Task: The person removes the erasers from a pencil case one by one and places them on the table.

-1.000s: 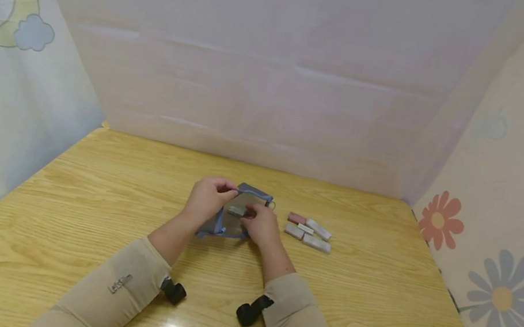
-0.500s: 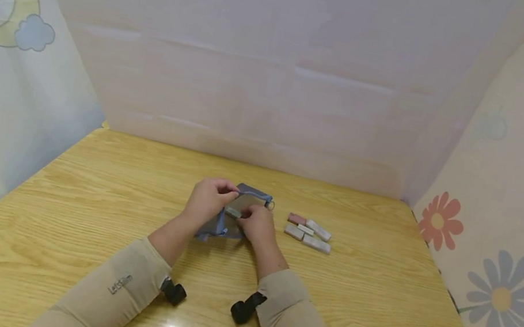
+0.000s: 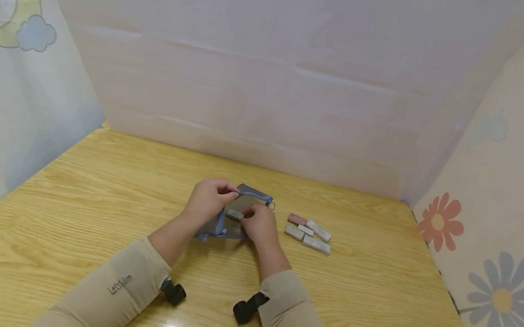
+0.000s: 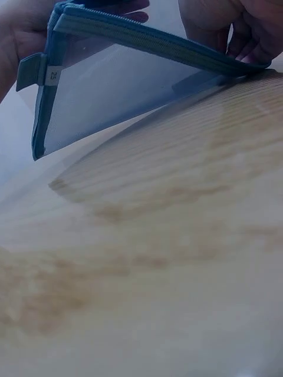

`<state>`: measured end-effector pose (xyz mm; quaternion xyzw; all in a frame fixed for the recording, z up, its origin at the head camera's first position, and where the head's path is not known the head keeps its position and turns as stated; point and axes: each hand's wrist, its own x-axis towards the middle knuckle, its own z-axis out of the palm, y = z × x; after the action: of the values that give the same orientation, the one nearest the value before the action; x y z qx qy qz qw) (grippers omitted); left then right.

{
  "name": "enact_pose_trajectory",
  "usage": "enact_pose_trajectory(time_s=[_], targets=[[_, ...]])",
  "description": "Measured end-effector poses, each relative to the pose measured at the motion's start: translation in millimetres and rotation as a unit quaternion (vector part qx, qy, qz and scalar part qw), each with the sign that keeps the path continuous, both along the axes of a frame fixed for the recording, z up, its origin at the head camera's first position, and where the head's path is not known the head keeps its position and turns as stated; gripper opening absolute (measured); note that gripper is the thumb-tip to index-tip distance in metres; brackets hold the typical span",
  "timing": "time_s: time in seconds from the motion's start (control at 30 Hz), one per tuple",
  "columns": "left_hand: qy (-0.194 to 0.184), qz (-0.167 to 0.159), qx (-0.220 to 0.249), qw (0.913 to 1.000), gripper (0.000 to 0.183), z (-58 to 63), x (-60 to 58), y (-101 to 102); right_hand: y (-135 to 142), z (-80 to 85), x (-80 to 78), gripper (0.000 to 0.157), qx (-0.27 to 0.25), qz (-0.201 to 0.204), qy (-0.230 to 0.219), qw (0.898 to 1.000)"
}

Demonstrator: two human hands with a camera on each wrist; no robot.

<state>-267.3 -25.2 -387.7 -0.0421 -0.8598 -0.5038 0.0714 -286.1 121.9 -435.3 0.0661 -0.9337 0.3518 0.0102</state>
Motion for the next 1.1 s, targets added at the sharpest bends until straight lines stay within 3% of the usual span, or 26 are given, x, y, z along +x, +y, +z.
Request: enact_pose_trajectory(time_s=[0.5, 1.1], targets=[[0.003, 0.001, -0.005, 1.0000, 0.008, -3.7, -2.1, -2, 13, 15.1, 4.7, 0.017, -0.046, 0.008, -0.049, 0.998], [-0.011, 0.010, -0.004, 0.9999, 0.014, 1.4, -0.7, -2, 40, 29.4, 8.6, 0.014, -0.017, 0.033, -0.013, 0.999]])
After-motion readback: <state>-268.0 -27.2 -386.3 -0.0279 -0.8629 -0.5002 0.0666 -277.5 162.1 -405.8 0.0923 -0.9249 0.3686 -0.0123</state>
